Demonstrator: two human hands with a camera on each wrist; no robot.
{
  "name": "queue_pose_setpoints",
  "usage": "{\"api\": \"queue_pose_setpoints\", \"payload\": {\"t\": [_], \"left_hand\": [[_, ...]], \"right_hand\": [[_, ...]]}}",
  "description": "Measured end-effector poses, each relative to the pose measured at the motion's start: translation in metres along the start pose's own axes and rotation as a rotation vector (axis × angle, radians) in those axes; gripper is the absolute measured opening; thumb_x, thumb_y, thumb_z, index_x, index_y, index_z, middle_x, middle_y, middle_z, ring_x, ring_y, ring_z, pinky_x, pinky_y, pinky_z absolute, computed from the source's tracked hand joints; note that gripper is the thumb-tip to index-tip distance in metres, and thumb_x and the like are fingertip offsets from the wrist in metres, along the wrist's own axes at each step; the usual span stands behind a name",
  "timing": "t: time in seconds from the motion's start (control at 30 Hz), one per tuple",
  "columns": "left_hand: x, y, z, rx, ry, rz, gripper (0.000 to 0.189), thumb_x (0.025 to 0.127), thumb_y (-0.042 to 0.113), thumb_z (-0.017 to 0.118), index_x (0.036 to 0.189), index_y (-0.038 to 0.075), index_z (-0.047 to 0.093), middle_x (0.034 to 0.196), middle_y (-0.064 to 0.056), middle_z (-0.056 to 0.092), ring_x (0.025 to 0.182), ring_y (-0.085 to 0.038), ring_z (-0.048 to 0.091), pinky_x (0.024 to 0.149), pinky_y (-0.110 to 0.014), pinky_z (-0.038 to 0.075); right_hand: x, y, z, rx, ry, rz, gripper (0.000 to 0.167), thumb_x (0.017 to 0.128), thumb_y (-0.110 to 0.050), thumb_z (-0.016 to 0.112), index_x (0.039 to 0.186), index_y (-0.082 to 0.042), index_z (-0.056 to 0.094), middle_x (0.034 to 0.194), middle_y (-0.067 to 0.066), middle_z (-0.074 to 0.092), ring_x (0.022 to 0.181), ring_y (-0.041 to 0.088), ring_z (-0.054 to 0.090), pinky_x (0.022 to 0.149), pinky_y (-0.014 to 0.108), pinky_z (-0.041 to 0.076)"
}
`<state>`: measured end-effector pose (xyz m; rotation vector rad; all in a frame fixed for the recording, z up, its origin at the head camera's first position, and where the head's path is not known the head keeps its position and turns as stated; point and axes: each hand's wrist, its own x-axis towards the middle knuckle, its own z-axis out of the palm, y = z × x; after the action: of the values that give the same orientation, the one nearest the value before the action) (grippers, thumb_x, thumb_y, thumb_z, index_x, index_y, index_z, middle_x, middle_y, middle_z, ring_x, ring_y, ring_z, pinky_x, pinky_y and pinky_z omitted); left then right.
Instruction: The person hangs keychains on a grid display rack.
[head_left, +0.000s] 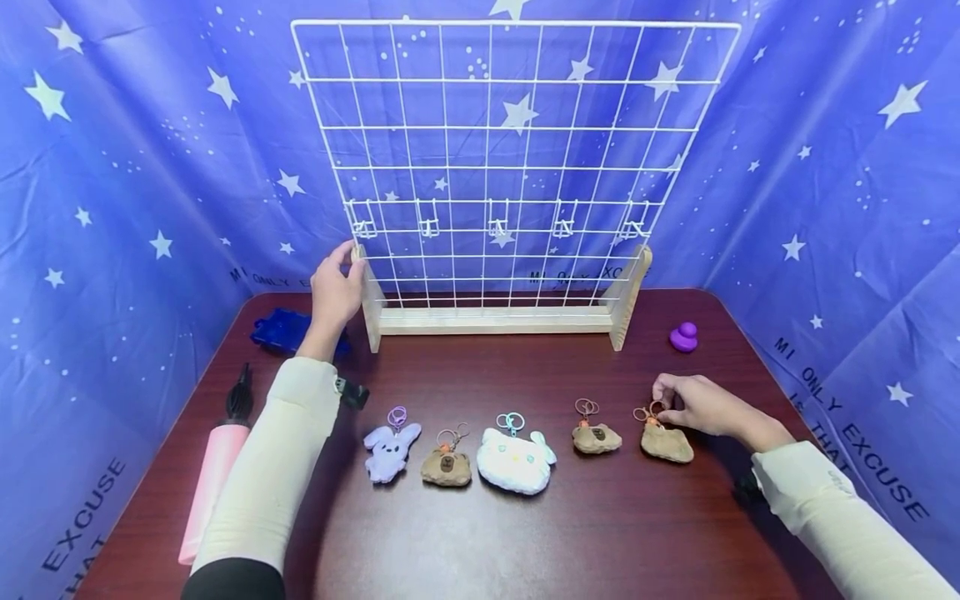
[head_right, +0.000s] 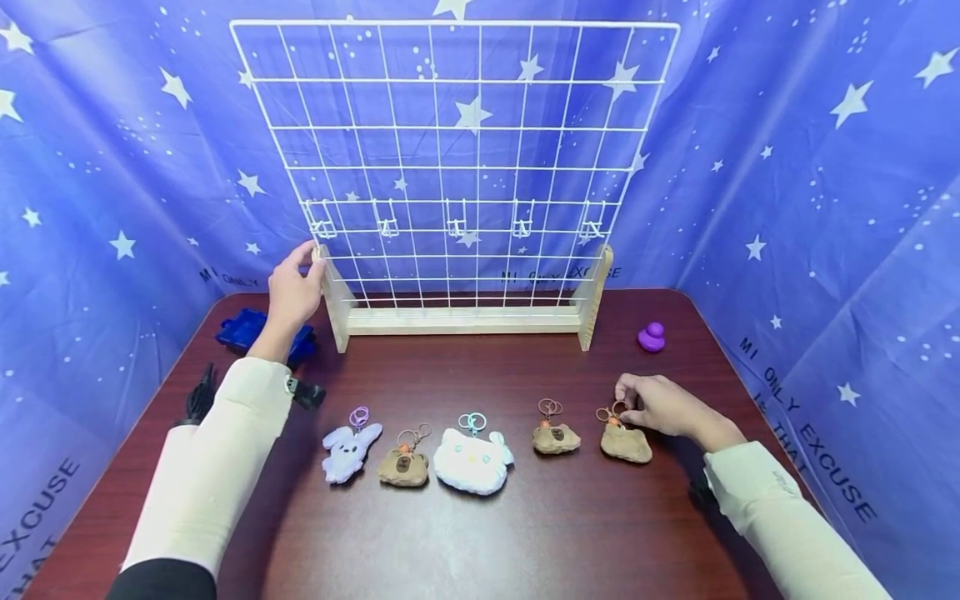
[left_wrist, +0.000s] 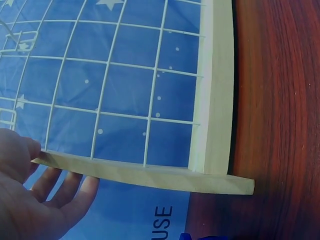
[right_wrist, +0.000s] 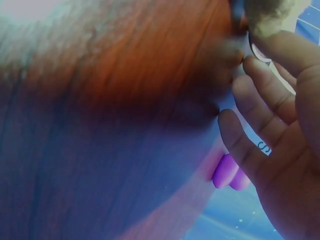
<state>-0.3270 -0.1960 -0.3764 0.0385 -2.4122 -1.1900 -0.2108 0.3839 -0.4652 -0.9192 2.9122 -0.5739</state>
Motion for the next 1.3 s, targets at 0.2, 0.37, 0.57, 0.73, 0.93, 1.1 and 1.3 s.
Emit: {"api": "queue_pose_setpoints", "payload": {"t": [0.2, 0.37, 0.57, 0.73, 0.93, 1.1, 1.3], "left_hand": [[0.0, -0.001, -0.001, 0.011, -0.006, -0.004, 0.044, 0.104, 0.02, 0.053, 0.146, 0.008, 0.054, 0.126, -0.021, 0.067, 0.124, -0.038, 0.056, 0.12, -0.051, 0.026], [0.0, 0.0, -0.002, 0.013, -0.008, 0.014, 0.044, 0.103, 0.021, 0.055, 0.145, 0.007, 0.056, 0.125, -0.022, 0.068, 0.123, -0.039, 0.057, 0.119, -0.05, 0.028], [0.001, -0.002, -0.004, 0.013, -0.015, 0.005, 0.044, 0.102, 0.021, 0.056, 0.145, 0.008, 0.056, 0.126, -0.022, 0.068, 0.123, -0.039, 0.057, 0.114, -0.05, 0.034], [0.003, -0.003, -0.005, 0.018, -0.024, 0.0, 0.044, 0.103, 0.022, 0.057, 0.145, 0.01, 0.056, 0.127, -0.021, 0.069, 0.124, -0.041, 0.057, 0.11, -0.051, 0.038], [0.004, -0.005, -0.008, 0.016, -0.031, -0.011, 0.044, 0.103, 0.022, 0.057, 0.145, 0.011, 0.056, 0.128, -0.021, 0.069, 0.126, -0.041, 0.057, 0.111, -0.05, 0.041], [0.003, -0.005, -0.009, 0.018, -0.038, -0.021, 0.043, 0.103, 0.022, 0.057, 0.145, 0.011, 0.056, 0.128, -0.021, 0.069, 0.127, -0.041, 0.057, 0.111, -0.05, 0.041], [0.004, -0.002, -0.006, 0.01, -0.037, -0.012, 0.043, 0.103, 0.021, 0.058, 0.145, 0.011, 0.057, 0.126, -0.021, 0.069, 0.124, -0.042, 0.058, 0.109, -0.05, 0.043]], "right_hand": [[0.002, -0.003, -0.007, 0.05, 0.019, -0.005, 0.025, 0.084, 0.0, 0.078, 0.091, -0.019, 0.062, 0.077, -0.018, 0.064, 0.073, -0.008, 0.056, 0.063, 0.023, 0.048], [0.004, -0.008, -0.011, 0.101, 0.112, -0.033, 0.026, 0.083, -0.001, 0.079, 0.092, -0.02, 0.065, 0.077, -0.017, 0.069, 0.073, -0.008, 0.061, 0.063, 0.023, 0.049], [0.012, -0.016, -0.021, 0.132, 0.184, -0.056, 0.025, 0.083, 0.001, 0.079, 0.094, -0.019, 0.068, 0.078, -0.015, 0.07, 0.073, -0.007, 0.062, 0.063, 0.02, 0.049], [0.02, -0.019, -0.031, 0.153, 0.232, -0.057, 0.025, 0.082, 0.005, 0.078, 0.095, -0.014, 0.069, 0.078, -0.012, 0.07, 0.074, -0.006, 0.062, 0.066, 0.016, 0.048], [0.035, -0.026, -0.039, 0.171, 0.219, -0.028, 0.019, 0.085, 0.001, 0.077, 0.096, -0.013, 0.07, 0.079, -0.01, 0.072, 0.074, -0.005, 0.061, 0.065, 0.019, 0.047], [0.045, -0.028, -0.043, 0.205, 0.205, -0.023, 0.019, 0.087, 0.001, 0.076, 0.097, -0.014, 0.07, 0.078, -0.005, 0.073, 0.072, -0.003, 0.061, 0.062, 0.02, 0.047], [0.05, -0.031, -0.054, 0.223, 0.24, 0.002, 0.018, 0.086, 0.002, 0.075, 0.098, -0.011, 0.07, 0.078, -0.001, 0.073, 0.07, 0.0, 0.063, 0.062, 0.02, 0.047]]}}
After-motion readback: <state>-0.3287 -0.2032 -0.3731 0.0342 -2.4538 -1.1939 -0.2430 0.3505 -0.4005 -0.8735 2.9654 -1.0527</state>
